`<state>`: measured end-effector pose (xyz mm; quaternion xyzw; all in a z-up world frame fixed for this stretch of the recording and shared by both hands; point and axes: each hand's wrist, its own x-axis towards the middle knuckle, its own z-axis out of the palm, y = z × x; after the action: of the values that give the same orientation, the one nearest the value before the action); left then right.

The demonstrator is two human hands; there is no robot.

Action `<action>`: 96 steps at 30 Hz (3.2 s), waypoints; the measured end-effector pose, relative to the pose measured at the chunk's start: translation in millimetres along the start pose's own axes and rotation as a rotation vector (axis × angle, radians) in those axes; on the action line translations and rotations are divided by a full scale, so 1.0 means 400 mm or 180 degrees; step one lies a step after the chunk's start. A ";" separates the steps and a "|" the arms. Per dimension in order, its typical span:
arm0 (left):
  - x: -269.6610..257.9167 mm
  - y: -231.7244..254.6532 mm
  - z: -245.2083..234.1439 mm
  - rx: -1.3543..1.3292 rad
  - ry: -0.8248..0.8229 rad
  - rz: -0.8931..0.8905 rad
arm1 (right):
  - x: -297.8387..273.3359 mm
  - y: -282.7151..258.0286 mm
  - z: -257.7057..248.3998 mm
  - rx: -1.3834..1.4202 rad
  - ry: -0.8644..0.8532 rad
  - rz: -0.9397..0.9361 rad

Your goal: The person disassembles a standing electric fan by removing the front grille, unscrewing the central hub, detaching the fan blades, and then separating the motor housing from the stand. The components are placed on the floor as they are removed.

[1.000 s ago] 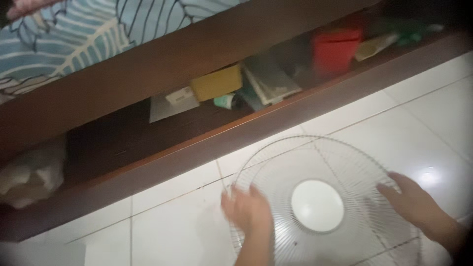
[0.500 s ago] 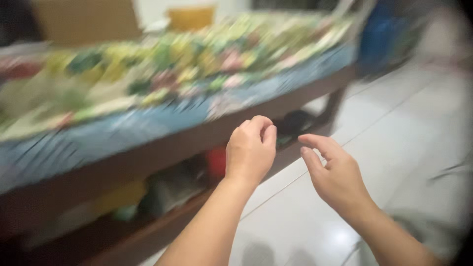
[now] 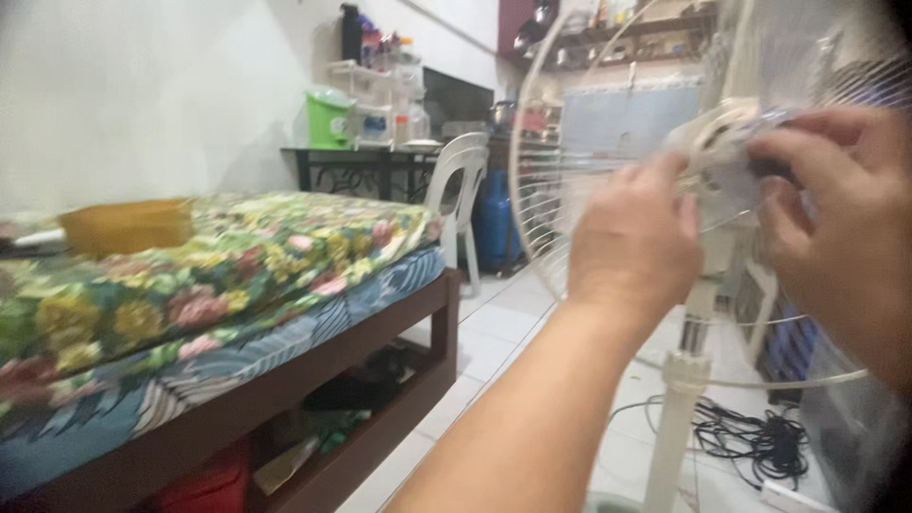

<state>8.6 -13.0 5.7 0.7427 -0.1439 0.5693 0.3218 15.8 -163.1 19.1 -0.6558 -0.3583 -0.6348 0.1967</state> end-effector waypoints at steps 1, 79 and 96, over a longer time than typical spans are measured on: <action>0.017 0.015 0.034 0.0137 -0.0065 0.0096 | 0.015 0.039 -0.005 -0.0254 0.0017 -0.0102; 0.127 -0.047 0.288 -0.0262 -0.0378 -0.0055 | 0.069 0.244 0.021 -0.1081 -0.0929 -0.0447; 0.132 -0.026 0.283 0.0051 -0.0831 -0.0565 | 0.081 0.241 0.018 -0.0505 -0.1217 -0.0090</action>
<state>116.3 -69.7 35.7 0.8228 -0.1137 0.4384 0.3434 88.1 -215.1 68.7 -0.7727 -0.3471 -0.5277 0.0639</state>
